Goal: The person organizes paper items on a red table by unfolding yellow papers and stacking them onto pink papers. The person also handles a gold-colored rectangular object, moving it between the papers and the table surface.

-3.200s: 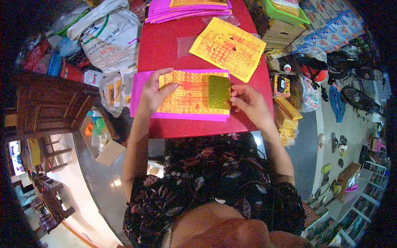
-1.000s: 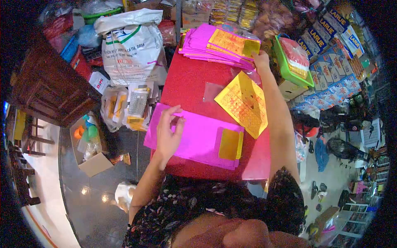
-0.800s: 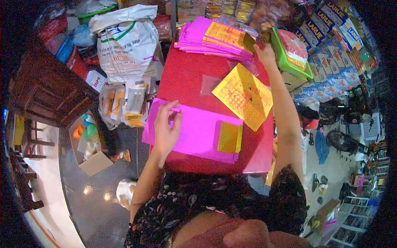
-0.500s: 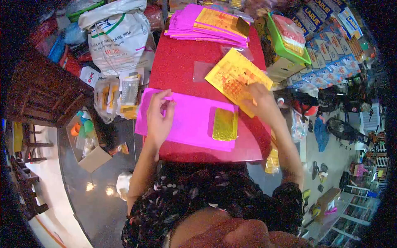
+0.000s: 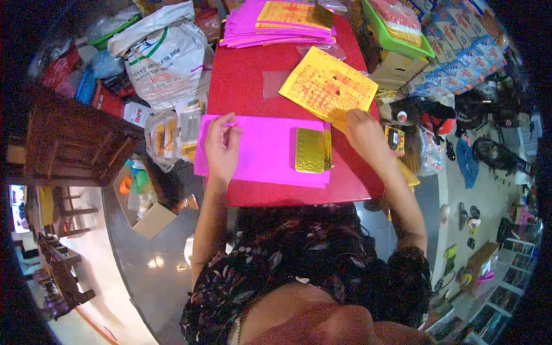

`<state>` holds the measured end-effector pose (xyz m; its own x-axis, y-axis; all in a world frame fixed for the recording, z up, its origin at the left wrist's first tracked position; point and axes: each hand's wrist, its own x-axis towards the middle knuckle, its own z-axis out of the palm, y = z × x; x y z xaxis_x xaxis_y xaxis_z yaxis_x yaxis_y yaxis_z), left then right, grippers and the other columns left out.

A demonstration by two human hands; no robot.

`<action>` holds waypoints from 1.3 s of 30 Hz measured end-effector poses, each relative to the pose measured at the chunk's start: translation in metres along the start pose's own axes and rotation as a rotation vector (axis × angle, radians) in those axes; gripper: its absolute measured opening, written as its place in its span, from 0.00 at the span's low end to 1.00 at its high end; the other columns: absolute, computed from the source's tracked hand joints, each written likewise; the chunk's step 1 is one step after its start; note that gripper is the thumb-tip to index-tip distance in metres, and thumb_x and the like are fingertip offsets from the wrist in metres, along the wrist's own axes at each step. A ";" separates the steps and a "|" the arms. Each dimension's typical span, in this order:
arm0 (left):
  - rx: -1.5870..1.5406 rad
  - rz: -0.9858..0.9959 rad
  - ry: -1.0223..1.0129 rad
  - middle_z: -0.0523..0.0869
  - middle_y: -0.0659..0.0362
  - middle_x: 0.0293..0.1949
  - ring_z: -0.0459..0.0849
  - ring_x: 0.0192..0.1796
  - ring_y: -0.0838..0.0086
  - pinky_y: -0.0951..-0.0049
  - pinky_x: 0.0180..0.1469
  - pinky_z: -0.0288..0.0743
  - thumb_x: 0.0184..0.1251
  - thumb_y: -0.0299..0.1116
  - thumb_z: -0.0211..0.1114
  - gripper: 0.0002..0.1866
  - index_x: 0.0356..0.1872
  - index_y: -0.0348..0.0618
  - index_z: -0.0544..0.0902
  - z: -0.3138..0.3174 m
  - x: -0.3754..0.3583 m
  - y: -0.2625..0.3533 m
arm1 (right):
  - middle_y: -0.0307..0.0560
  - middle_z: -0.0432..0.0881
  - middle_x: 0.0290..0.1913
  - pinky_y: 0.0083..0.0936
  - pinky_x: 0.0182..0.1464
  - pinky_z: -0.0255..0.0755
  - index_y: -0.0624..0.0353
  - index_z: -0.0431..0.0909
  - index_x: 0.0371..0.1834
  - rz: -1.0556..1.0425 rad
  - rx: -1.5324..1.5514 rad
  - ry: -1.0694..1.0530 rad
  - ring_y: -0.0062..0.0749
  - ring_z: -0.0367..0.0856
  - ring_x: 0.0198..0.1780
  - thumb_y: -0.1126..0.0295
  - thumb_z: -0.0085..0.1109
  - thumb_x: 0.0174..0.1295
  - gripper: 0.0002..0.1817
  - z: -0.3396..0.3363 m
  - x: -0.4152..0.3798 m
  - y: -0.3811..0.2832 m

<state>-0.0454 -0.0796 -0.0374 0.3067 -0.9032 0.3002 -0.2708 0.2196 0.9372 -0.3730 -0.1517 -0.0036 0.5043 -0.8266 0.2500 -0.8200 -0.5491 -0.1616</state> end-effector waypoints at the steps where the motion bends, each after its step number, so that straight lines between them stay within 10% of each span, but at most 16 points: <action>1: 0.025 0.006 -0.005 0.81 0.57 0.44 0.82 0.44 0.75 0.77 0.46 0.76 0.66 0.19 0.57 0.16 0.54 0.36 0.75 0.001 0.000 0.000 | 0.54 0.77 0.34 0.40 0.40 0.76 0.66 0.74 0.34 0.015 0.005 0.000 0.53 0.79 0.38 0.77 0.56 0.55 0.06 0.001 -0.001 0.002; 7: -0.080 -0.071 -0.063 0.81 0.55 0.45 0.83 0.44 0.75 0.76 0.48 0.78 0.68 0.19 0.55 0.14 0.54 0.36 0.74 0.004 0.005 0.011 | 0.54 0.80 0.37 0.41 0.43 0.75 0.63 0.77 0.37 0.082 0.447 0.184 0.53 0.80 0.40 0.76 0.57 0.58 0.05 -0.008 -0.003 0.017; 14: -0.150 -0.069 -0.263 0.82 0.53 0.48 0.83 0.48 0.74 0.75 0.50 0.78 0.68 0.19 0.55 0.14 0.54 0.37 0.75 0.037 0.019 0.037 | 0.54 0.81 0.37 0.34 0.39 0.74 0.65 0.77 0.36 0.031 0.251 0.388 0.47 0.82 0.37 0.74 0.60 0.60 0.05 -0.026 0.000 0.018; 22: 0.468 0.632 -0.641 0.76 0.46 0.59 0.70 0.66 0.53 0.57 0.67 0.63 0.64 0.32 0.61 0.19 0.54 0.37 0.77 0.130 0.054 0.044 | 0.54 0.82 0.33 0.36 0.33 0.74 0.61 0.76 0.39 0.075 0.281 0.433 0.47 0.84 0.32 0.72 0.58 0.63 0.05 -0.041 0.023 0.019; 31: 0.691 0.594 -0.711 0.75 0.50 0.56 0.68 0.65 0.57 0.56 0.65 0.59 0.62 0.38 0.59 0.20 0.52 0.38 0.78 0.160 0.065 0.018 | 0.58 0.82 0.30 0.50 0.35 0.73 0.54 0.73 0.41 0.224 0.334 0.469 0.59 0.81 0.34 0.64 0.53 0.67 0.07 -0.081 0.051 0.036; 39: 0.698 0.495 -0.805 0.75 0.48 0.57 0.70 0.63 0.53 0.54 0.65 0.61 0.64 0.40 0.58 0.22 0.56 0.38 0.75 0.156 0.068 0.024 | 0.56 0.83 0.30 0.40 0.34 0.75 0.57 0.76 0.42 0.104 0.287 0.708 0.52 0.84 0.34 0.67 0.57 0.65 0.07 -0.119 0.072 0.037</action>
<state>-0.1732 -0.1932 -0.0223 -0.5696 -0.8038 0.1715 -0.7170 0.5880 0.3743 -0.3996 -0.2165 0.1222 0.0557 -0.6529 0.7554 -0.7028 -0.5630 -0.4348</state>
